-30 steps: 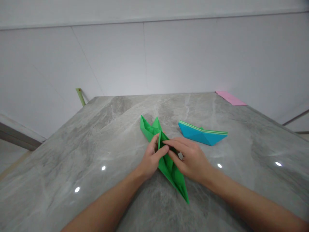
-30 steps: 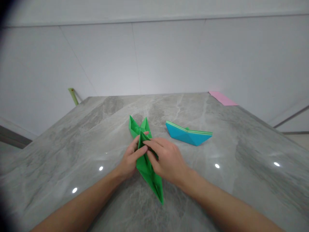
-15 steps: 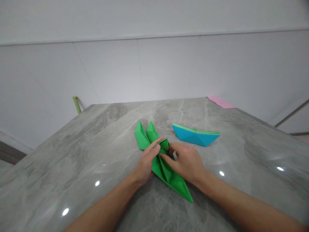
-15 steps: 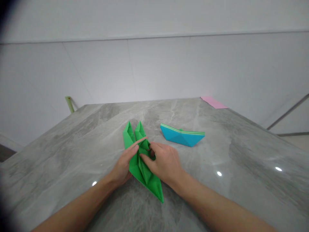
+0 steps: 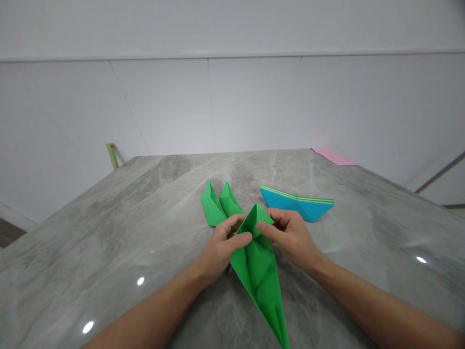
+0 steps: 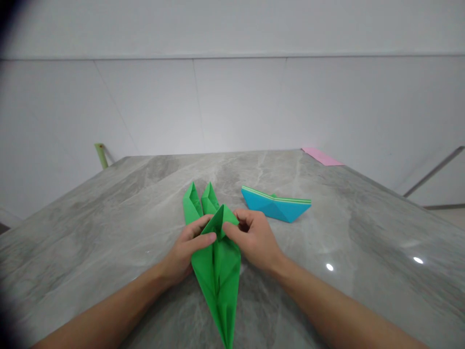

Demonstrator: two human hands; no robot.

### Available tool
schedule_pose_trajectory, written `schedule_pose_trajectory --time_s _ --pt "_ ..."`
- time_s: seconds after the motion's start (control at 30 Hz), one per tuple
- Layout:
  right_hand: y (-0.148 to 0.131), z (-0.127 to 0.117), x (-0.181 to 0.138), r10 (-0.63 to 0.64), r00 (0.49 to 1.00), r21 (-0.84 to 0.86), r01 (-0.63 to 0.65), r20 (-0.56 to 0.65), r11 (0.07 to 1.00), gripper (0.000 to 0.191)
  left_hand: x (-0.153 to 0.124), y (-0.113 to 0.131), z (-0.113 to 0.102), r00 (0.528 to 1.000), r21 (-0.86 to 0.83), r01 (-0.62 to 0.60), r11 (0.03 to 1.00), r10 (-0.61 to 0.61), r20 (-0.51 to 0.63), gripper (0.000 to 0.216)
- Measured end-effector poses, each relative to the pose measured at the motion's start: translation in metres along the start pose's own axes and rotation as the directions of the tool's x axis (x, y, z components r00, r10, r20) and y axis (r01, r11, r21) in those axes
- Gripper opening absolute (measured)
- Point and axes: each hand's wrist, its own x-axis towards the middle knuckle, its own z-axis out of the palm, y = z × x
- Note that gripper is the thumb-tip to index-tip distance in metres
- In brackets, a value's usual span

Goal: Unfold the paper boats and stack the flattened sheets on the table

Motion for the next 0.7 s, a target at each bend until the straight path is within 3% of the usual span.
schedule_pose_trajectory --time_s 0.23,0.43,0.5,0.6,0.7 --pt "0.001 -0.009 0.004 -0.056 0.997 0.130 0.063 -0.059 0.989 0.035 0.000 0.005 0.000 0.995 0.104 0.054 0.993 -0.044 -0.094 0.024" --pt "0.004 -0.017 0.010 0.129 0.980 0.366 -0.066 -0.149 0.928 0.038 0.004 0.007 0.000 0.987 0.164 0.037 0.986 -0.010 -0.163 0.036" --pt "0.004 -0.016 0.008 0.075 0.982 0.277 -0.025 -0.173 0.960 0.036 0.004 0.007 -0.001 0.983 0.190 0.000 0.982 0.035 -0.181 0.036" --pt "0.003 -0.006 0.000 -0.142 0.978 -0.070 0.133 -0.151 0.989 0.031 0.002 0.009 -0.002 0.945 0.351 -0.085 0.933 0.186 -0.267 0.026" --pt "0.002 0.006 -0.008 -0.260 0.959 -0.394 0.196 -0.115 0.898 0.061 -0.001 0.011 -0.002 0.878 0.555 -0.124 0.822 0.352 -0.325 0.029"
